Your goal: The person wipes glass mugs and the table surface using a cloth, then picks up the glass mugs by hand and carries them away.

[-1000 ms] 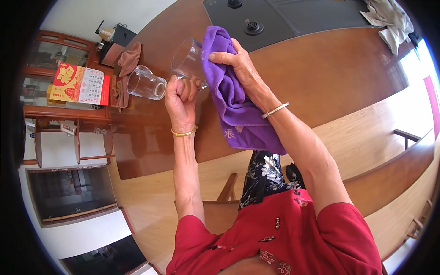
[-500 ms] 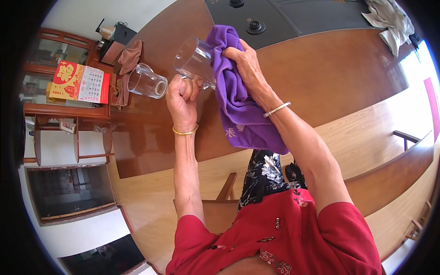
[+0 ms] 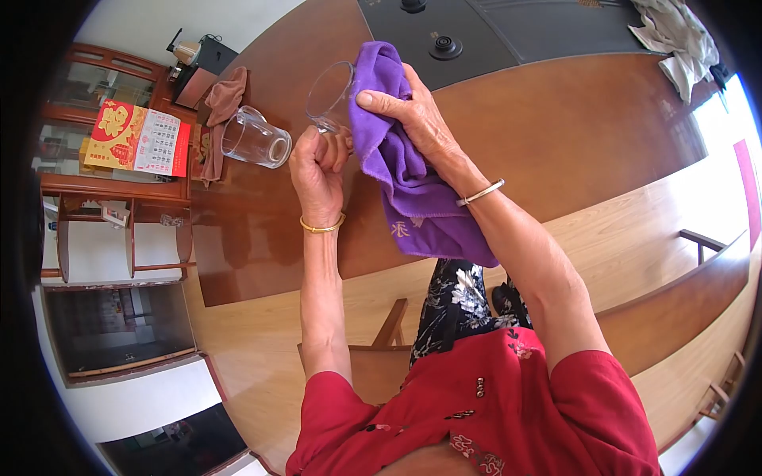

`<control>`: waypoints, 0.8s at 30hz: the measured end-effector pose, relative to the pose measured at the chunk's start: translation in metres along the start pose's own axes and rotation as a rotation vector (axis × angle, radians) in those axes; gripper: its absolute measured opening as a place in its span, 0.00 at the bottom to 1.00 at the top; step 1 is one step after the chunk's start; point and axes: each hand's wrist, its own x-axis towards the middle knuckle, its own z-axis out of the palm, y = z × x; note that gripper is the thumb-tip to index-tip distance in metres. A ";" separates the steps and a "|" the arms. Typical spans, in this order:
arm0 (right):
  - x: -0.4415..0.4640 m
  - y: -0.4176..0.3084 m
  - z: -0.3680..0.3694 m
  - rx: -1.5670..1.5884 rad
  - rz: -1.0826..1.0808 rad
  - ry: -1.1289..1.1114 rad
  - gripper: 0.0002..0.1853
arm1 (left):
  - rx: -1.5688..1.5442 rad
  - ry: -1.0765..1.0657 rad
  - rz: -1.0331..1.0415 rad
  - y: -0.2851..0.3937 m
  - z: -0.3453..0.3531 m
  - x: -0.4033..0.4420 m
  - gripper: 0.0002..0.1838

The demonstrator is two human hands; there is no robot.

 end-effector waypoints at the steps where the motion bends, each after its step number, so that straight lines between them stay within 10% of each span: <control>1: 0.002 0.000 0.001 -0.023 -0.038 0.031 0.32 | 0.000 0.000 -0.001 0.001 0.002 -0.001 0.24; 13: 0.008 0.004 -0.018 0.040 0.126 0.089 0.17 | -0.297 0.012 -0.056 0.001 0.000 -0.004 0.24; 15: 0.012 0.024 -0.027 0.477 0.180 -0.013 0.16 | -0.519 0.071 -0.110 0.003 0.007 -0.008 0.24; 18: 0.001 0.034 -0.034 0.089 -0.169 -0.126 0.18 | -0.587 0.060 -0.091 0.007 0.014 -0.012 0.24; 24: -0.040 0.017 -0.010 0.356 0.338 -0.144 0.19 | -0.559 0.147 -0.082 0.041 0.014 -0.038 0.25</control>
